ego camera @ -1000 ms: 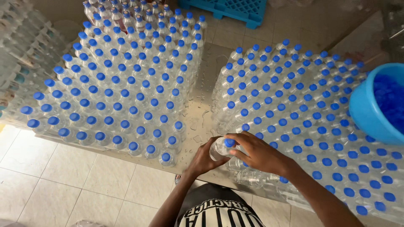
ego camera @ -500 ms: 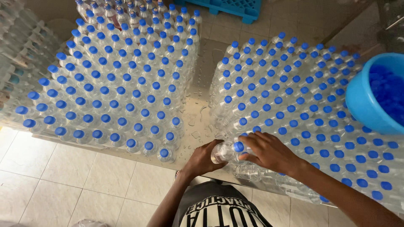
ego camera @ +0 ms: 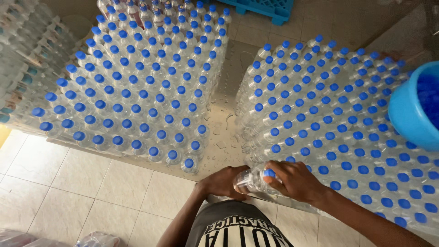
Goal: The person repeatedly picks up blue bottle caps from a blue bucket and screws them onto empty plastic water bottles arranged on a metal table. The person handles the bottles and caps by hand, working through the rows of bottles.
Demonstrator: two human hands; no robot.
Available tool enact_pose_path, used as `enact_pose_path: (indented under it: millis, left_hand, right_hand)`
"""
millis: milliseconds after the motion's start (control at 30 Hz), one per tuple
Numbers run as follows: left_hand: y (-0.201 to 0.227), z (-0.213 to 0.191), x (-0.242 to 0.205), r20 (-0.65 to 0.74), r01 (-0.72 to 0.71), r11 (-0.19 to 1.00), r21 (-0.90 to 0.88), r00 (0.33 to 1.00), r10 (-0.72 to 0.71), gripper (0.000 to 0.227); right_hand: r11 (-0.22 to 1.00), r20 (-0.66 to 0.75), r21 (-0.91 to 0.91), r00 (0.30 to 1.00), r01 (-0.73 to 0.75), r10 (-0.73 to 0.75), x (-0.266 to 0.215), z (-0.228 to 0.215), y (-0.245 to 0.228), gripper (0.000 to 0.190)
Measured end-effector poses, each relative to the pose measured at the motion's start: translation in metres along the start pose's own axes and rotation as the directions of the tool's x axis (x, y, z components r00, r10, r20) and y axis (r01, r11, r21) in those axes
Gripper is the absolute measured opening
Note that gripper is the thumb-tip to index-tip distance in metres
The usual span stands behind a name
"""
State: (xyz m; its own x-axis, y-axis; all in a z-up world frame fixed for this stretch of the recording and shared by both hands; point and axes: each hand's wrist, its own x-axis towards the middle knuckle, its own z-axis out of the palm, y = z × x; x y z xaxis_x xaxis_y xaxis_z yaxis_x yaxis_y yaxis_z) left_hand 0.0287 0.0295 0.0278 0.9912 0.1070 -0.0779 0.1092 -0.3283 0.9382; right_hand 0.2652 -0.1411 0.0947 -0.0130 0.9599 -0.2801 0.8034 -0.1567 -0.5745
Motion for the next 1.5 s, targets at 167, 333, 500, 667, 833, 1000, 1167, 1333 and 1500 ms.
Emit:
enact_pose_path:
  millis: [167, 333, 500, 667, 833, 1000, 1167, 1333, 1500]
  left_hand:
    - [0.007, -0.014, 0.014, 0.599, 0.023, 0.955, -0.294, 0.783, 0.166, 0.087]
    - [-0.035, 0.000, 0.007, 0.630, 0.289, 0.684, -0.669, 0.710, 0.316, 0.048]
    - [0.013, -0.015, -0.019, 0.428, 0.375, 0.757, -0.536, 0.893, -0.139, 0.046]
    - [-0.001, 0.069, -0.010, -0.408, 0.520, 0.623, 0.585, 0.852, -0.329, 0.105]
    - [-0.024, 0.046, 0.014, -0.559, 0.430, 0.745, 0.510, 0.824, -0.093, 0.107]
    - [-0.051, 0.025, 0.041, -0.691, 0.288, 0.950, 0.122, 0.711, -0.127, 0.096]
    - [-0.049, 0.019, 0.025, -0.450, 0.341, 0.869, -0.358, 0.752, -0.481, 0.122]
    - [-0.101, 0.058, 0.004, -0.253, 0.482, 0.796, -0.366, 0.772, -0.584, 0.110]
    - [-0.113, 0.058, -0.002, -0.220, 0.503, 0.786, -0.360, 0.773, -0.595, 0.107]
  right_hand:
    - [0.294, 0.044, -0.725, 0.468, 0.622, -0.883, 0.009, -0.035, -0.043, 0.065]
    - [0.694, -0.167, -0.396, 0.696, 0.601, -0.698, 0.021, 0.012, -0.019, 0.045]
    - [0.993, -0.103, 0.115, 0.995, 0.029, -0.018, 0.054, 0.039, 0.007, 0.065]
    - [0.633, 0.348, 0.381, 0.739, -0.673, 0.577, 0.081, 0.041, 0.023, 0.057]
    - [0.800, 0.239, 0.114, 0.798, -0.590, 0.554, 0.111, -0.016, -0.024, 0.048]
    - [0.964, 0.075, -0.004, 0.961, -0.265, 0.265, 0.131, -0.033, -0.071, 0.037]
    - [0.983, -0.168, -0.182, 0.986, -0.028, -0.003, 0.211, 0.032, 0.010, 0.034]
    - [0.994, -0.216, -0.104, 0.976, -0.033, 0.010, 0.274, 0.061, 0.017, 0.037]
    - [0.998, -0.218, 0.056, 0.975, -0.031, 0.043, 0.302, 0.071, -0.001, 0.040]
